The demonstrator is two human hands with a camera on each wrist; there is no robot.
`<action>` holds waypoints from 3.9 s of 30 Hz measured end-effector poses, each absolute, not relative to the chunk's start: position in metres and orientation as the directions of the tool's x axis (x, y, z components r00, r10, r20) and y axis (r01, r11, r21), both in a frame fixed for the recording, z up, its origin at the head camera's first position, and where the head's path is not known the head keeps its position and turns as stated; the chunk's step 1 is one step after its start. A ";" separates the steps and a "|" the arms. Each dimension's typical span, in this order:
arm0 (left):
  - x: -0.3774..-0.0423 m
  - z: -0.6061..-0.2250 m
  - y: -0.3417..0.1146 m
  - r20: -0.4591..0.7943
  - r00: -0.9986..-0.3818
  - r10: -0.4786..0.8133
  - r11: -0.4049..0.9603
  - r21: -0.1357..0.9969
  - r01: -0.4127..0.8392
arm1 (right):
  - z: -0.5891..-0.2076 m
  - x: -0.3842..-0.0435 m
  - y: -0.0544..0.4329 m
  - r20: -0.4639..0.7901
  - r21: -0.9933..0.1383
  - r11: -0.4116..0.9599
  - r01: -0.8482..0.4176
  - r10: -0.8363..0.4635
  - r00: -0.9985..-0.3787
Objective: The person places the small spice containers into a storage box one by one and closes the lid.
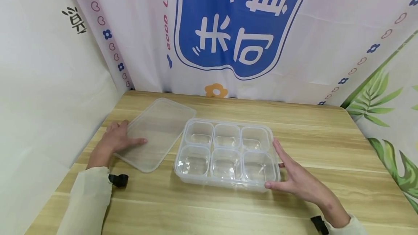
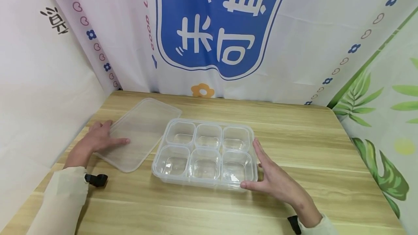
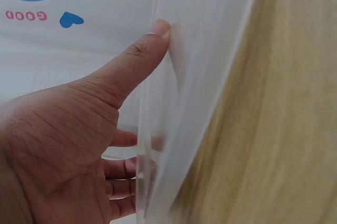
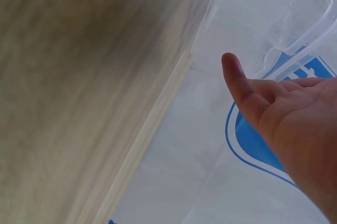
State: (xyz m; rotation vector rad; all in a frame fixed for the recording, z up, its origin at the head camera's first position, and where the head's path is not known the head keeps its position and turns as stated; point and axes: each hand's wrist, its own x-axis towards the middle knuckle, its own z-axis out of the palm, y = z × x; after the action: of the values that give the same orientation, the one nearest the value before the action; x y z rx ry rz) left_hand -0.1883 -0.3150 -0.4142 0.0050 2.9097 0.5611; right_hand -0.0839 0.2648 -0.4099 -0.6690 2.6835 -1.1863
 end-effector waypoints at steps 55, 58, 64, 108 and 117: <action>-0.168 -0.337 -0.269 0.313 -0.950 0.018 0.209 0.928 0.310 | -0.401 -0.088 0.263 0.319 -0.667 0.561 -0.490 -0.379 -0.868; -0.167 -0.332 -0.258 0.371 -0.928 0.037 0.120 0.920 0.373 | -0.398 -0.092 0.261 0.402 -0.652 0.546 -0.526 -0.340 -0.850; -0.163 -0.327 -0.238 0.467 -0.884 0.018 0.111 0.878 0.466 | -0.394 -0.098 0.254 0.505 -0.640 0.503 -0.580 -0.293 -0.812; -0.141 -0.312 -0.154 0.832 -0.339 0.439 0.119 0.320 0.940 | -0.337 -0.167 0.211 0.210 -0.930 -0.365 -0.038 -0.445 -0.871; -0.133 -0.325 -0.150 0.755 -0.377 0.537 0.071 0.404 0.912 | -0.344 -0.159 0.221 0.168 -0.888 -0.451 0.083 -0.488 -0.856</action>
State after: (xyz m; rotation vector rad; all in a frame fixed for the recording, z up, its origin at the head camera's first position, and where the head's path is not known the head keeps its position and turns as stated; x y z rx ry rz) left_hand -0.1328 -0.1500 -0.3253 1.8856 2.5576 1.6211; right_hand -0.1590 0.2213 -0.3441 -0.5810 1.4026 -2.3458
